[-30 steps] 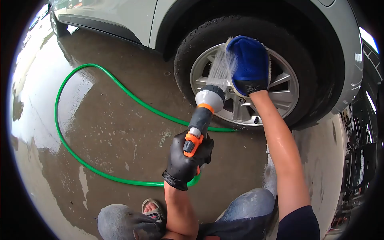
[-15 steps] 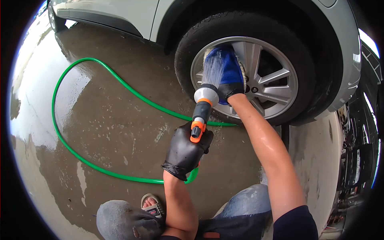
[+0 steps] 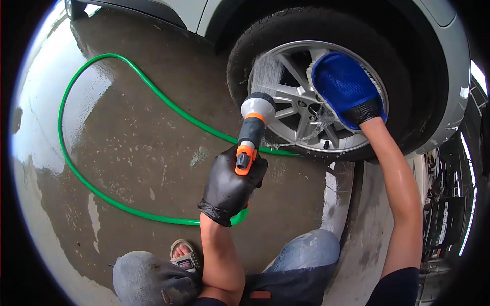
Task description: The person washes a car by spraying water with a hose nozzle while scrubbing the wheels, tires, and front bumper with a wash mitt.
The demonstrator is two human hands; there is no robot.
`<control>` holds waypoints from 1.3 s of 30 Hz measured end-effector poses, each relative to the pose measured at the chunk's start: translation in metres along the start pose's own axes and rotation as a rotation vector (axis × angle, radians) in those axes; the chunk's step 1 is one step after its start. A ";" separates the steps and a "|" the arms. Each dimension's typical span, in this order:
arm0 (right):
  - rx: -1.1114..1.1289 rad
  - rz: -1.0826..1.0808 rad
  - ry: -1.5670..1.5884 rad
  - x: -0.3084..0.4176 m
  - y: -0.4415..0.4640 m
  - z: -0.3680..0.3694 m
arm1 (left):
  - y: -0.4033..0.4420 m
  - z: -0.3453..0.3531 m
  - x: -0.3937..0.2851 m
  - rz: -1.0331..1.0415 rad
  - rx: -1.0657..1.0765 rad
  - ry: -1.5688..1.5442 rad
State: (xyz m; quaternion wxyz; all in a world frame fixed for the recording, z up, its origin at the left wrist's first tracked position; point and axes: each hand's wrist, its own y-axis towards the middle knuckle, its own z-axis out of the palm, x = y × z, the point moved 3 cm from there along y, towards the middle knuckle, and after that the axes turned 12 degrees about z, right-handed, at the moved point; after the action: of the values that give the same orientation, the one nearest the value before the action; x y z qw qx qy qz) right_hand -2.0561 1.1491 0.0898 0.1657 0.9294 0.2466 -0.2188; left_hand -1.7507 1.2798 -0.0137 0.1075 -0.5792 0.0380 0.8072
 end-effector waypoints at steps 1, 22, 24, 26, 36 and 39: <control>-0.001 0.053 -0.039 0.001 -0.006 0.005 | 0.002 0.003 0.002 -0.001 -0.002 0.008; -0.176 0.576 0.295 0.125 0.054 0.089 | -0.005 0.000 -0.003 -0.108 -0.042 0.135; -0.046 0.745 0.597 0.134 0.070 0.080 | -0.005 -0.002 -0.001 -0.103 -0.020 0.147; -0.230 0.836 0.214 0.156 0.091 0.123 | -0.004 -0.003 0.002 -0.111 -0.058 0.108; -0.200 0.376 0.424 0.155 0.055 0.083 | -0.007 -0.017 -0.005 -0.154 -0.047 0.056; -0.287 0.446 0.380 0.155 0.060 0.056 | -0.008 -0.011 -0.010 -0.156 -0.040 0.097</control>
State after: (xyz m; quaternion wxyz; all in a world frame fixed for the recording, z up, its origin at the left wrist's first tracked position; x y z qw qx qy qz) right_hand -1.9216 1.1359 -0.0217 0.2899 0.9519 0.0918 0.0375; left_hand -1.7351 1.2845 -0.0073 0.1564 -0.6209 -0.0184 0.7679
